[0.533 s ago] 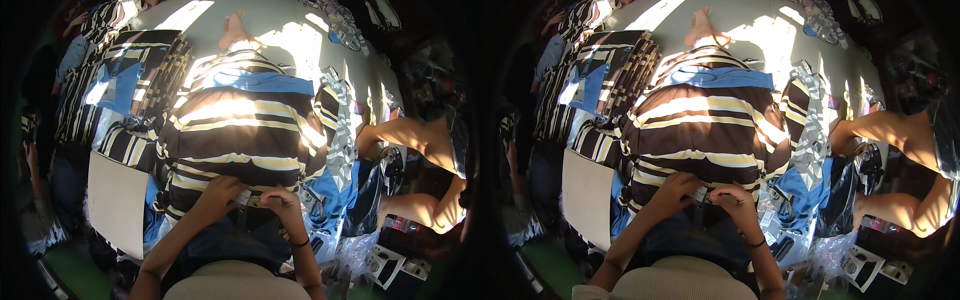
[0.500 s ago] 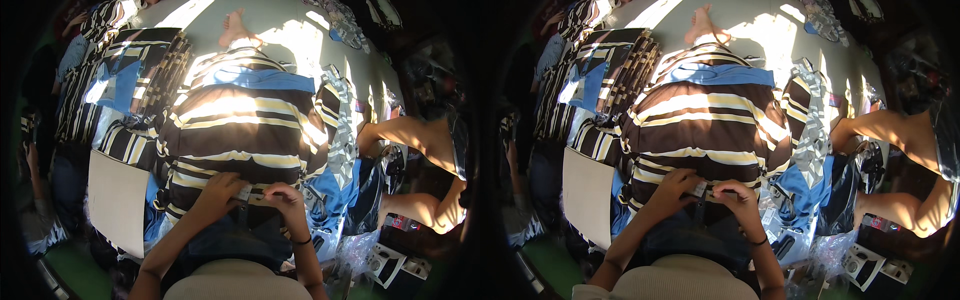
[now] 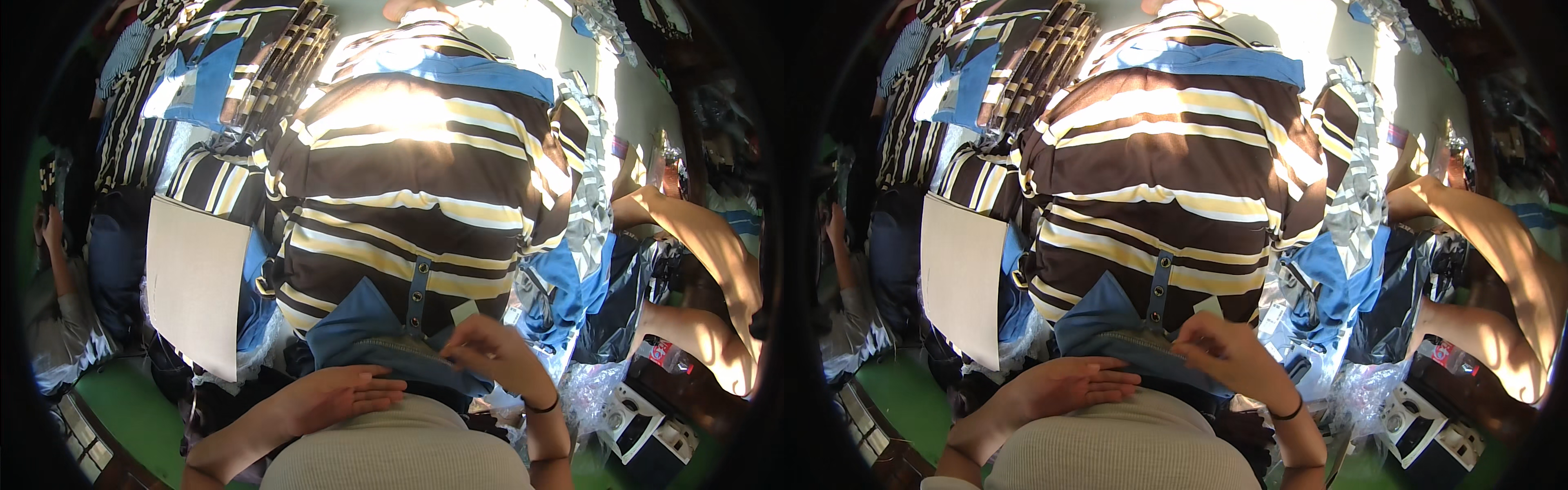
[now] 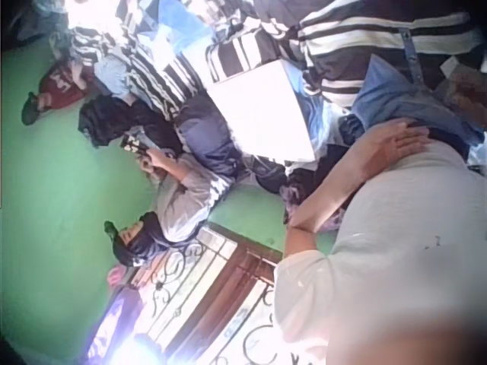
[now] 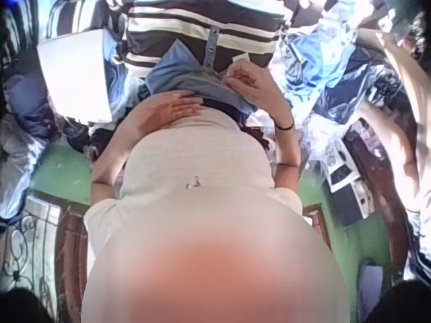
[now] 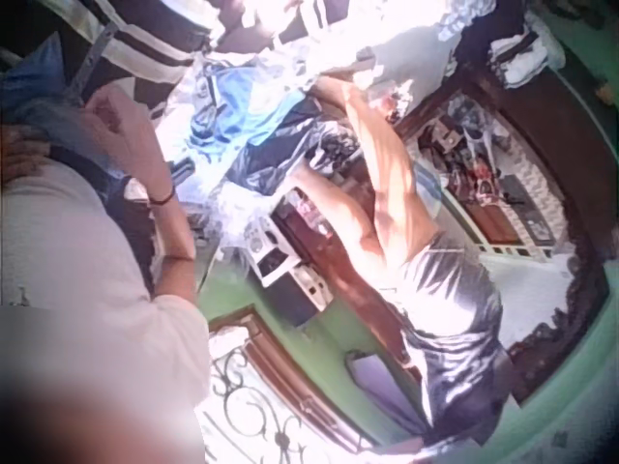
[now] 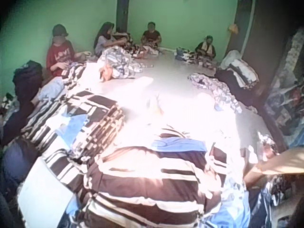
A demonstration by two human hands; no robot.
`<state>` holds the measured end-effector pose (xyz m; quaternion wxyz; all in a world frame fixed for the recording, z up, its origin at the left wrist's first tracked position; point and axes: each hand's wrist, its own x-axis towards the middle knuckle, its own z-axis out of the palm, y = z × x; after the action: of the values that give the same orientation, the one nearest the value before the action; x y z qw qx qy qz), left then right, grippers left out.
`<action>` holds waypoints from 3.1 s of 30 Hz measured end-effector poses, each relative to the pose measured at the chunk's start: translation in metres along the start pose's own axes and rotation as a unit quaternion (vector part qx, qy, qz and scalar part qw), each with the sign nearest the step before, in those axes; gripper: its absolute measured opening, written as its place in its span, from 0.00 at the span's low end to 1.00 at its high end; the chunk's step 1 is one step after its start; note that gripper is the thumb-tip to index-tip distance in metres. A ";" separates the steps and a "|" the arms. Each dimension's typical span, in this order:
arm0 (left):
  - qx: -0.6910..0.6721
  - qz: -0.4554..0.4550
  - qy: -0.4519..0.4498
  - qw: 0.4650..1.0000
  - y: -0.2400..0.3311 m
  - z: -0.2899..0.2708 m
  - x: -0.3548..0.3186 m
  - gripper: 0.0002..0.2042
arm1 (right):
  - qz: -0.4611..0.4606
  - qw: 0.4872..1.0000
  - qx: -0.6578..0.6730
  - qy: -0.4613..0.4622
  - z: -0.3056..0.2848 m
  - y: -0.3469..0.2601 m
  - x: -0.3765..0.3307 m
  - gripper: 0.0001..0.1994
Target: The person repeatedly picks up small rectangular tags and attaches them to the collar area of a blue shirt using a handheld tagging device. The shirt is held in place on the lap while the tags are applied one at a time.
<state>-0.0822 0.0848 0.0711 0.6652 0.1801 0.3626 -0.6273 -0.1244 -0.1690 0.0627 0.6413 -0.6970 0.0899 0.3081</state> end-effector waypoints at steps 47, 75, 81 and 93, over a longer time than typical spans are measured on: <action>0.172 0.145 0.127 0.966 -0.024 0.015 0.049 0.17 | -0.025 0.981 -0.168 0.091 0.041 -0.008 0.000 0.04; 0.502 0.224 0.141 0.823 0.030 0.022 0.006 0.07 | 0.074 0.966 0.233 0.085 0.044 0.026 0.005 0.06; 0.651 0.333 0.083 0.678 0.027 0.019 0.037 0.10 | 0.074 0.960 0.253 0.090 0.044 0.029 0.004 0.06; 0.494 0.267 0.071 0.825 0.005 -0.018 0.053 0.11 | 0.073 0.958 0.243 0.132 0.061 0.030 0.007 0.06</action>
<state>-0.0848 0.0605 0.0205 0.6013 0.6183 -0.0116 -0.5059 -0.1532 -0.1137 0.0345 0.7495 -0.5460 0.2969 0.2281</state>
